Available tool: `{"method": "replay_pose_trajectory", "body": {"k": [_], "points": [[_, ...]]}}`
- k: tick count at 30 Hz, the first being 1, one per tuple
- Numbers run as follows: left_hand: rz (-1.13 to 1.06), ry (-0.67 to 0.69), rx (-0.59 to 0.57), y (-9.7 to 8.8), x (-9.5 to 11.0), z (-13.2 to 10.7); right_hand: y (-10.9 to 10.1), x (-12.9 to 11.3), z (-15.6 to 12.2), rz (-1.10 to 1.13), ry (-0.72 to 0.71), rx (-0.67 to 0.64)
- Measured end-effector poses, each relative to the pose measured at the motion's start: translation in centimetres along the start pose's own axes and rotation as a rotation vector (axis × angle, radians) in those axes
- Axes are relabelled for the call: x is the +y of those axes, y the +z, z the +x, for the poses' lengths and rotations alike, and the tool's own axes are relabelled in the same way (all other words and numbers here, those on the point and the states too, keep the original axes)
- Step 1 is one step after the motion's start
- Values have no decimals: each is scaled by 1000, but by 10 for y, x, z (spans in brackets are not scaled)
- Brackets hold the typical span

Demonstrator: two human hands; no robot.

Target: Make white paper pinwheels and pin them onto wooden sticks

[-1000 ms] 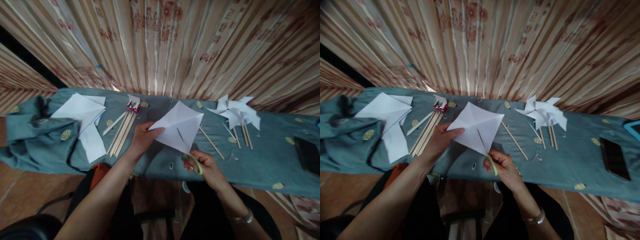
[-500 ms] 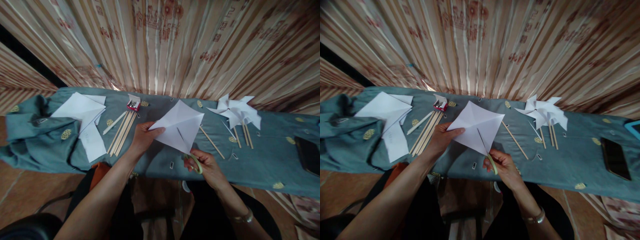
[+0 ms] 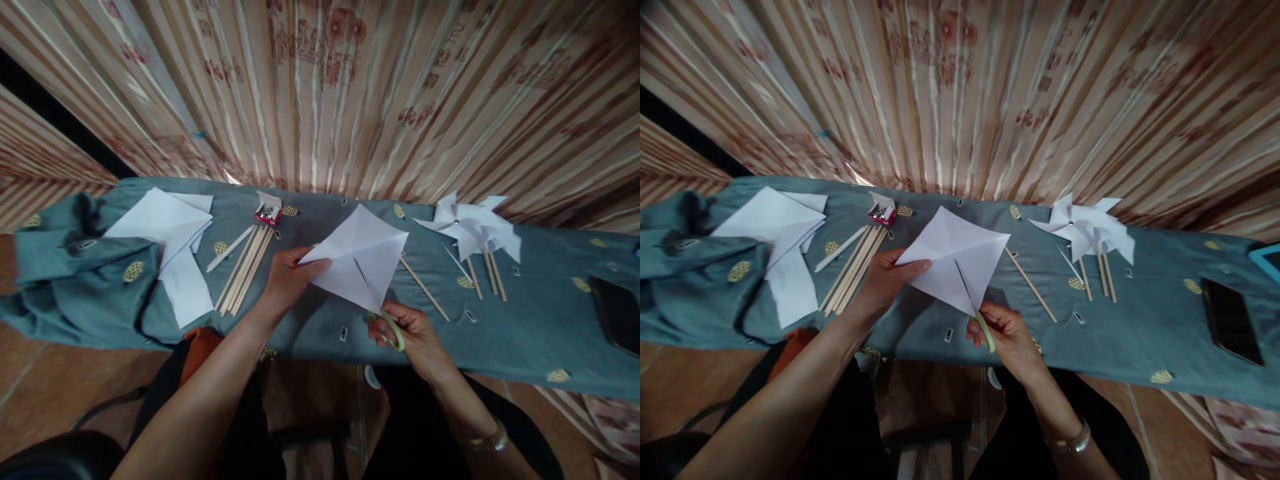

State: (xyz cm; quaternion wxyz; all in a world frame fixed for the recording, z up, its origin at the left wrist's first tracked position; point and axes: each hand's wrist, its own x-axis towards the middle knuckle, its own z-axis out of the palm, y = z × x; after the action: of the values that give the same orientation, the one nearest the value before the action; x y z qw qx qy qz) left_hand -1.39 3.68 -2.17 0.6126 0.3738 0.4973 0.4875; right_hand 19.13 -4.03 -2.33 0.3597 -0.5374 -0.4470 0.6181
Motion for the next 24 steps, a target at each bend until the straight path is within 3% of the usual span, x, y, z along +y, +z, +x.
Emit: {"method": "replay_pose_trajectory", "body": {"k": [10,17,24], "points": [[-19,-7,2,1,-1,1,0,2,1,37,-1,-8],[-5,34,45,-3,4,2,-3,14,-1,67,41,-84],[-90,64,127,-18,17,3,-34,14,-5,-20,8,-98]]}}
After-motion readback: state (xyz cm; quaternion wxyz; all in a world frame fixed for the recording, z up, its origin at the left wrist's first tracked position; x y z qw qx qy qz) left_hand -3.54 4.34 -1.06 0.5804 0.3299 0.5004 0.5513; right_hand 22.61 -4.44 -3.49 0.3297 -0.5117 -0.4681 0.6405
